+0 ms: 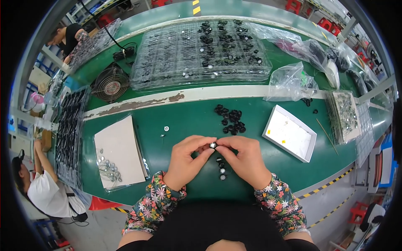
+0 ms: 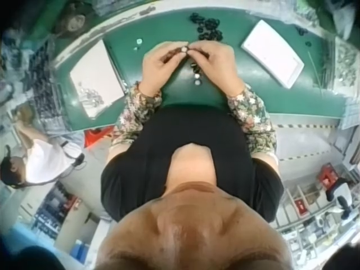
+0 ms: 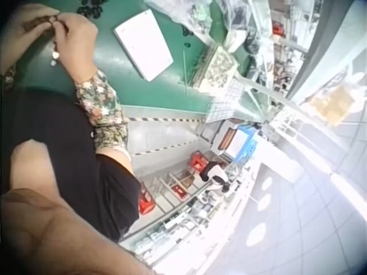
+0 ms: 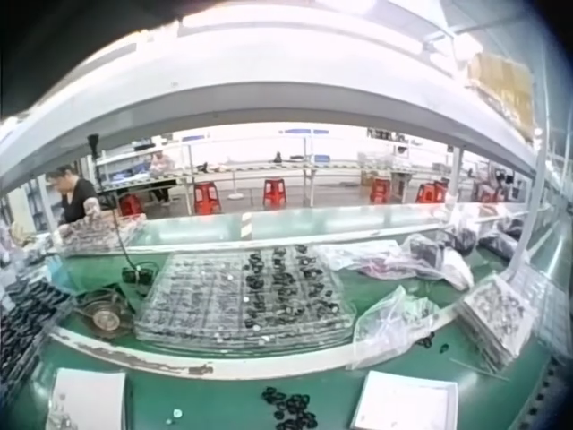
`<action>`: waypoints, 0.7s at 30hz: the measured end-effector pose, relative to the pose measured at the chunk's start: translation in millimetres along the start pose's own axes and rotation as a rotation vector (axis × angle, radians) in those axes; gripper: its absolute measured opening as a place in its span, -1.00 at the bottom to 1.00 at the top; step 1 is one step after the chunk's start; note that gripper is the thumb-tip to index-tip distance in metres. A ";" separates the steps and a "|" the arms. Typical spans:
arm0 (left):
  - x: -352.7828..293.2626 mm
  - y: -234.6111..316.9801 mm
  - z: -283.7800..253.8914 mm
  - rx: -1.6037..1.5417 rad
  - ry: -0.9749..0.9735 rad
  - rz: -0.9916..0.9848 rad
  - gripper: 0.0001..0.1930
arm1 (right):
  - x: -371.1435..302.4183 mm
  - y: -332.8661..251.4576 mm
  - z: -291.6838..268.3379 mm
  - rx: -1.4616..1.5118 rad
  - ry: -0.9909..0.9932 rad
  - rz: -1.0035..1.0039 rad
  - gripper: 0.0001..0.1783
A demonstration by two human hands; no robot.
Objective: The person assembles small electronic components by picking up circular metal pieces and inserting them into black rubber rings by hand, placing the assembled parts on the table.
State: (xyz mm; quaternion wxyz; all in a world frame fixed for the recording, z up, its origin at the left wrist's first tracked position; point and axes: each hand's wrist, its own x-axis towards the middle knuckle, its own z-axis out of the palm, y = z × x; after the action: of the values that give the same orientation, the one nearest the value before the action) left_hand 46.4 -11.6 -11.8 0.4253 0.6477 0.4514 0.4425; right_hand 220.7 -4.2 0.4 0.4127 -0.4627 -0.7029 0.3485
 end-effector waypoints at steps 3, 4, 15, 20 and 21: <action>0.2 -4.1 -0.4 -0.101 0.003 -0.037 -0.71 | 1.6 -1.7 -3.4 -0.052 -0.011 -0.043 -0.88; 0.0 -4.8 -0.6 -0.101 0.005 -0.037 -0.71 | 2.1 -1.8 -4.3 -0.056 -0.014 -0.053 -0.91; -0.5 -4.0 -4.5 -0.493 -0.112 -0.245 -0.72 | 3.5 -1.0 -12.1 -0.194 -0.073 -0.274 -0.93; -2.3 -7.6 -6.0 -0.546 -0.109 -0.280 -0.76 | 2.5 -1.6 -11.6 -0.234 -0.035 -0.359 -0.91; -1.9 -8.1 -6.0 -0.589 -0.098 -0.282 -0.77 | 2.2 -1.8 -13.0 -0.252 -0.037 -0.365 -0.91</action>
State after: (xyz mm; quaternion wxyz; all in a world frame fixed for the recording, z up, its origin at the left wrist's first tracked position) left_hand 38.6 -10.6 -18.4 0.6728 0.4484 0.3683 0.4589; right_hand 231.3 -1.3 7.9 0.3949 -0.3690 -0.8206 0.1858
